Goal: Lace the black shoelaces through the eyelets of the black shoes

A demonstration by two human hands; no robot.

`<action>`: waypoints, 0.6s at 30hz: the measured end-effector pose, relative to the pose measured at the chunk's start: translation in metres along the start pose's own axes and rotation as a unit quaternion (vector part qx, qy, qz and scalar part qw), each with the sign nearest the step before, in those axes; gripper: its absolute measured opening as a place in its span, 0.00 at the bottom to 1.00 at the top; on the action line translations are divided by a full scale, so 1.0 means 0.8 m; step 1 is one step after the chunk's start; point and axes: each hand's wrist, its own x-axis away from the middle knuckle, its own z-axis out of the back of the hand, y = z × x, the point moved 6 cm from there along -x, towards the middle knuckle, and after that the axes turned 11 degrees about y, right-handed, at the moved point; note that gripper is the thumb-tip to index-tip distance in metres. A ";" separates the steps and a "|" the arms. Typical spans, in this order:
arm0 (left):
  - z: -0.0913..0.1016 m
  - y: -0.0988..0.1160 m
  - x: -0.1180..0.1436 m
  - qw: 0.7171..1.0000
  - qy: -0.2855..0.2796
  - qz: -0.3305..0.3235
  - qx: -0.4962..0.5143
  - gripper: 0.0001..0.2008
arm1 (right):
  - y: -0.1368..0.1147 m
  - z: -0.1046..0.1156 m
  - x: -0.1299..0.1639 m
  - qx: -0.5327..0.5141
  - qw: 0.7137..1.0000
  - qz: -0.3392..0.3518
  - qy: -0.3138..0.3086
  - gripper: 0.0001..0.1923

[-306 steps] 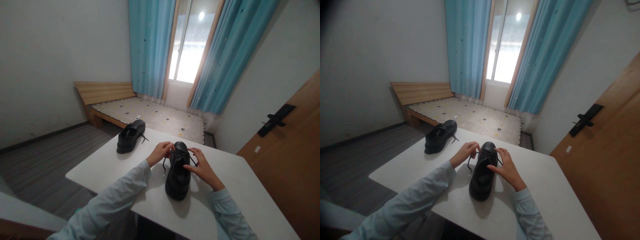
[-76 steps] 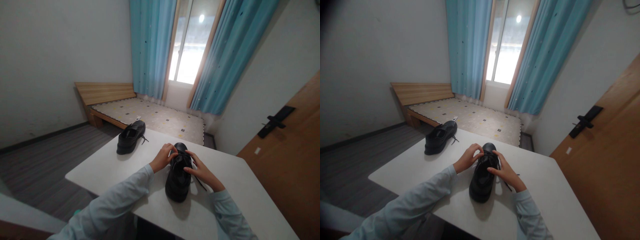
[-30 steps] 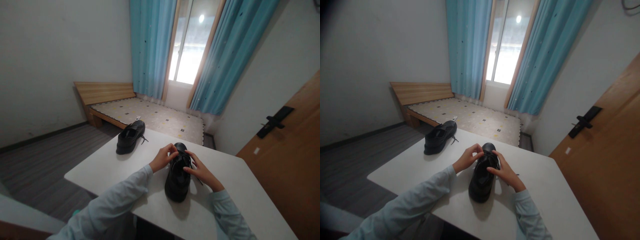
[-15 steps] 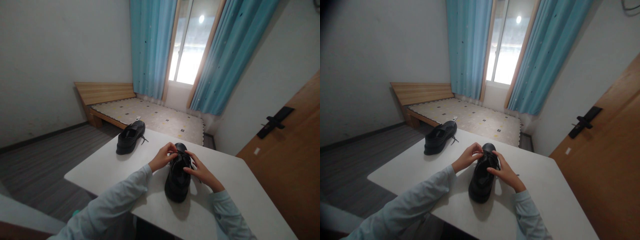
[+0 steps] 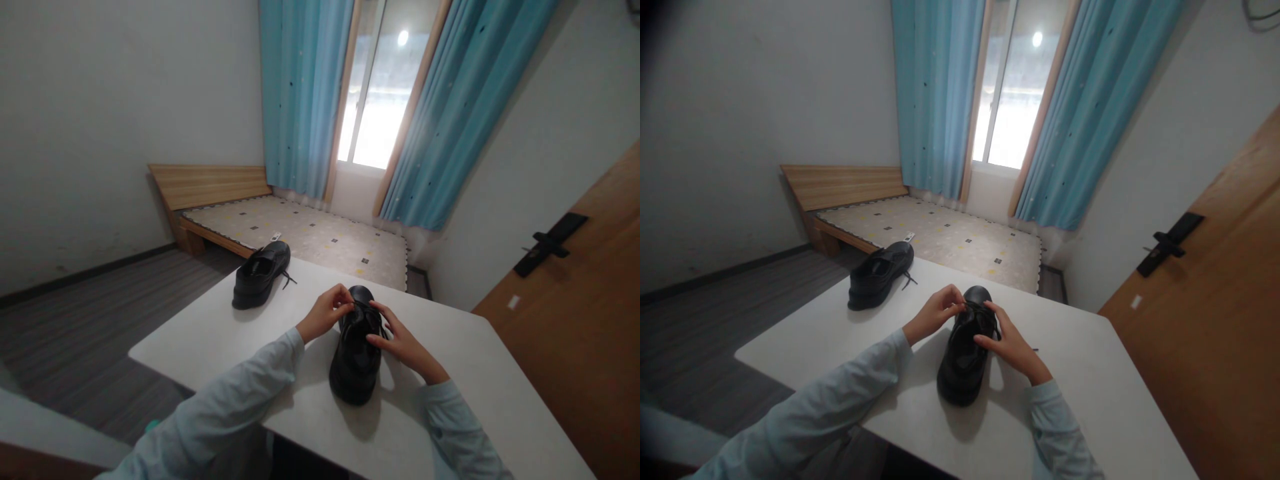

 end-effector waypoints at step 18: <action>0.006 0.020 0.001 0.978 -0.020 -0.068 -0.197 0.08 | -0.002 0.001 0.000 0.006 1.000 -0.004 -0.004 0.38</action>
